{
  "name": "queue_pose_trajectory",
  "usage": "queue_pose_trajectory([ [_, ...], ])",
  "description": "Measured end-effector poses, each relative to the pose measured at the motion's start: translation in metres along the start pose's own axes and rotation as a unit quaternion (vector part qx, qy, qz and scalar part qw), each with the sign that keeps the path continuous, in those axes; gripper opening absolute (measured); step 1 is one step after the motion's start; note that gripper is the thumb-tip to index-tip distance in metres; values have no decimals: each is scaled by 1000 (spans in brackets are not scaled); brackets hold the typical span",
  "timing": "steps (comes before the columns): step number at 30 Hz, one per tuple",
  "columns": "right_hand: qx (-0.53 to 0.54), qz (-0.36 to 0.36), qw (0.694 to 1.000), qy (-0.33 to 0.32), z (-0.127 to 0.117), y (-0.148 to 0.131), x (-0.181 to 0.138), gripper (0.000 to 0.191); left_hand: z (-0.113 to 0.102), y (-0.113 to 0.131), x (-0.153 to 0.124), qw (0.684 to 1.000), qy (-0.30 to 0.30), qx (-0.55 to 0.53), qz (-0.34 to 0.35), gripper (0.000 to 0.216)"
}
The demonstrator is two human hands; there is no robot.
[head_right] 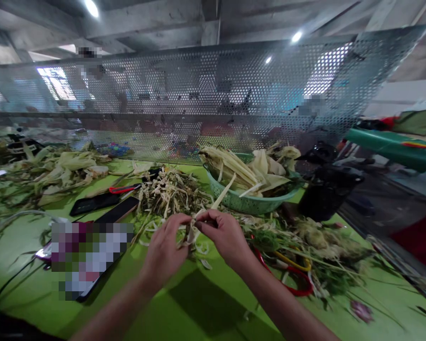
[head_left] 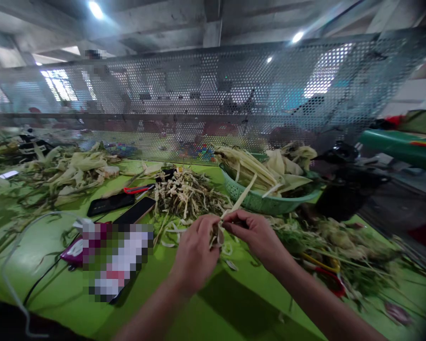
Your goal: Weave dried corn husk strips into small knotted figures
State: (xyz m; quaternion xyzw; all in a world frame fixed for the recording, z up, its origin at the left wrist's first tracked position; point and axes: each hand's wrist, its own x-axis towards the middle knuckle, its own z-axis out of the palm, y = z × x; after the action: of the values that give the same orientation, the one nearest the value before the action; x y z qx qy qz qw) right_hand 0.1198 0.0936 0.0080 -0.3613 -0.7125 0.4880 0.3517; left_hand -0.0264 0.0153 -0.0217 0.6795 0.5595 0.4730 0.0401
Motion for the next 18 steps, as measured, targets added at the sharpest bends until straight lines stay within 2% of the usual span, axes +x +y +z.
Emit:
queue_pose_trajectory([
  [2,22,9,1000,-2,-5,-1,2,20,-7,-2,5,993,1,-100,-56,42],
  [5,58,25,998,-5,-10,-3,4,22,-17,-9,13,961,24,-233,-144,32],
  [8,79,32,996,-11,-12,-3,4,22,-23,-14,17,941,31,-274,-195,30],
  [10,88,34,995,-19,-12,-3,4,22,-26,-13,18,956,16,-234,-176,30],
  [13,95,34,994,-40,-10,-2,3,22,-28,-9,19,985,8,-150,-88,26],
  [15,100,38,993,-54,-8,-2,3,22,-27,-7,19,990,15,-135,-47,22],
  [18,109,45,990,-72,-5,-2,2,21,-24,-7,19,987,22,-154,-30,16],
])
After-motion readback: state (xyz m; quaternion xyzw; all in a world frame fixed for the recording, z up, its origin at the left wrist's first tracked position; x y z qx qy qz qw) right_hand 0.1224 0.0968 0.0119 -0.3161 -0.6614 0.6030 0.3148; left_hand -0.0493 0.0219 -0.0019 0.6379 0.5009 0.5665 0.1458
